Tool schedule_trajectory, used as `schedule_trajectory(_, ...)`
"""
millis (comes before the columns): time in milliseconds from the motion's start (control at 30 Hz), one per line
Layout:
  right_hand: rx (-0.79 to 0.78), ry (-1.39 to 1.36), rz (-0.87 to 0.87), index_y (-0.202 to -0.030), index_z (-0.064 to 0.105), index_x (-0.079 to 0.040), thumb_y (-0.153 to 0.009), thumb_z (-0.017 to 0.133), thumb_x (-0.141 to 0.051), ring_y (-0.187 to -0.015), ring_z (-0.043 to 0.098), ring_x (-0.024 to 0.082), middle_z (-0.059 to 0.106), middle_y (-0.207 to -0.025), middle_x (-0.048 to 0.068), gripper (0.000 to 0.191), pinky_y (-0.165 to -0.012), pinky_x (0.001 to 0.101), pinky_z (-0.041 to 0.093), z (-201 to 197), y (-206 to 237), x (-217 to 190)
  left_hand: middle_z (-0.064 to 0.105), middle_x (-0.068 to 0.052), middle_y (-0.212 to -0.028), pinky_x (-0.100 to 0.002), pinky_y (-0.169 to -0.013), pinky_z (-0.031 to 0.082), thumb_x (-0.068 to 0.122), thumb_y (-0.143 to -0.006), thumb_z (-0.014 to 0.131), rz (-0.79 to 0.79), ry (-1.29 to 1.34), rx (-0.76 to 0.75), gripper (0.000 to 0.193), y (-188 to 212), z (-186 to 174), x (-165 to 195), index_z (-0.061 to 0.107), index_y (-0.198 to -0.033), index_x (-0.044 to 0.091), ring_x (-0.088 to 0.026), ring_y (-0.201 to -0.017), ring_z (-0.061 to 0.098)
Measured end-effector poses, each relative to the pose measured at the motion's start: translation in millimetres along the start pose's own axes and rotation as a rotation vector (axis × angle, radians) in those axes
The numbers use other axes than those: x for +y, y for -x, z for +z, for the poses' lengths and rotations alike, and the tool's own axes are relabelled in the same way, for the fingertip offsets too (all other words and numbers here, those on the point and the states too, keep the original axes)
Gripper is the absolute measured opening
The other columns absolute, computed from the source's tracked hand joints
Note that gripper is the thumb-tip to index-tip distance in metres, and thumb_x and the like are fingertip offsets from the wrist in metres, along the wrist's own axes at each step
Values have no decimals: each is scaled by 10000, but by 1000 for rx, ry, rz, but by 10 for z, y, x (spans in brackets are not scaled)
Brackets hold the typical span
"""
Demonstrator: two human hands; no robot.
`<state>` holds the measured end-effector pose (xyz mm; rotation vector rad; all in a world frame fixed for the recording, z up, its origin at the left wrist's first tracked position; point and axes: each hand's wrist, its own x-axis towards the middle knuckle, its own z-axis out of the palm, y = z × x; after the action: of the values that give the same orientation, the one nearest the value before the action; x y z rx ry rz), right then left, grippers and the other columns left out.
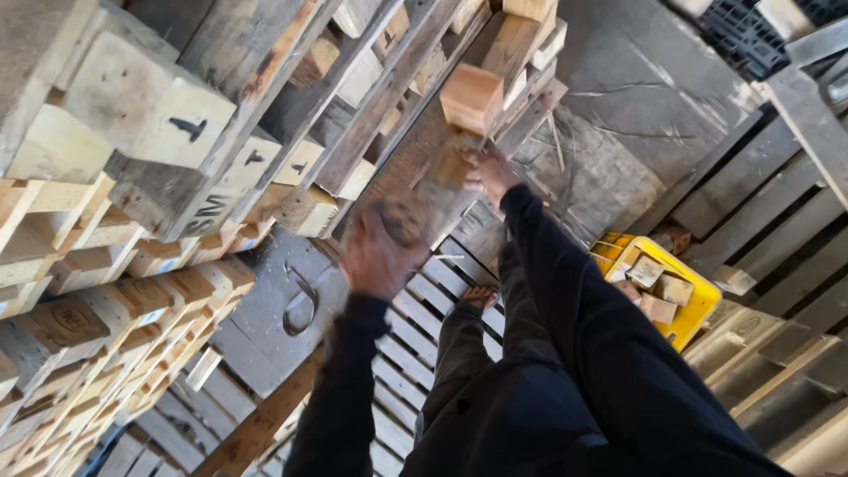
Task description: The person assembles a wooden pallet by placing small wooden blocks into gaps and securing them with nails using a hammer. The person repeatedly picks up blocks and nails, positions them, and hammers them into place.
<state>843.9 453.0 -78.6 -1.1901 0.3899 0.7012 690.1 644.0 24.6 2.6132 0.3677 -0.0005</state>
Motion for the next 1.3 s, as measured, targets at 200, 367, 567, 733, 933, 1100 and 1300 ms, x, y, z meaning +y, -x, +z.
schedule_trajectory(200, -156, 157, -56, -1638, 51, -337, -1004, 516, -240, -1339, 567, 434, 312, -1670, 120, 791, -1102, 614, 437, -390, -126, -482, 563, -209, -1249, -527, -826, 581, 560, -605, 912, -53, -272, 1, 973, -613, 372, -600, 515, -1350, 76, -415, -1125, 601)
schedule_trajectory(367, -135, 198, -45, -1645, 7, -348, -977, 524, -256, -1405, 482, 473, 147, -1721, 117, 850, -1125, 643, 389, -423, -189, -668, 428, -209, -1283, -581, -867, 534, 572, -588, 947, -237, -198, 24, 1045, -631, 632, -539, 508, -1376, 44, -444, -1178, 544)
schedule_trajectory(567, -151, -71, -124, -1638, 78, -167, -910, 635, -121, -1432, 386, 498, 55, -1717, 103, 918, -1202, 595, 357, -255, -610, -496, 450, -217, -1265, -582, -857, 533, 573, -580, 967, -303, -197, -7, 1089, -632, 612, -448, 446, -1399, 78, -446, -1145, 567)
schedule_trajectory(733, -199, 208, -442, -1724, 147, -117, -836, 572, -7, -1664, 110, 342, 115, -1794, 153, 991, -1347, 497, 184, -274, -641, -385, 439, -245, -1387, -588, -848, 524, 460, -737, 917, -401, -39, 139, 1034, -468, 764, -487, 373, -1575, 193, -457, -1176, 565)
schedule_trajectory(933, -83, 222, -91, -1616, 158, -137, -944, 607, -120, -1396, 338, 298, 313, -1578, 136, 808, -1133, 448, 357, -514, 125, -80, 419, -273, -1403, -548, -960, 503, 410, -601, 950, -398, -88, 198, 1061, -397, 1024, -557, 426, -1506, 233, -457, -1247, 531)
schedule_trajectory(1100, -30, 171, -41, -1548, 450, -69, -1024, 576, -148, -1041, 652, 218, 675, -1257, 124, 544, -899, 360, 568, -1179, 1467, 1133, 435, -270, -1299, -539, -838, 512, 432, -810, 923, -240, -90, 206, 869, -114, 991, -756, 458, -1475, 120, -406, -1079, 564)
schedule_trajectory(1300, 441, 25, -180, -1464, 530, -7, -1021, 548, -130, -890, 700, 152, 714, -1108, 73, 460, -823, 301, 584, -1479, 3093, 2515, 516, 16, -700, -240, -415, 332, 193, -1023, 587, -763, 1485, -729, 242, 740, 1363, -330, 577, -1227, 63, -86, -508, 453)
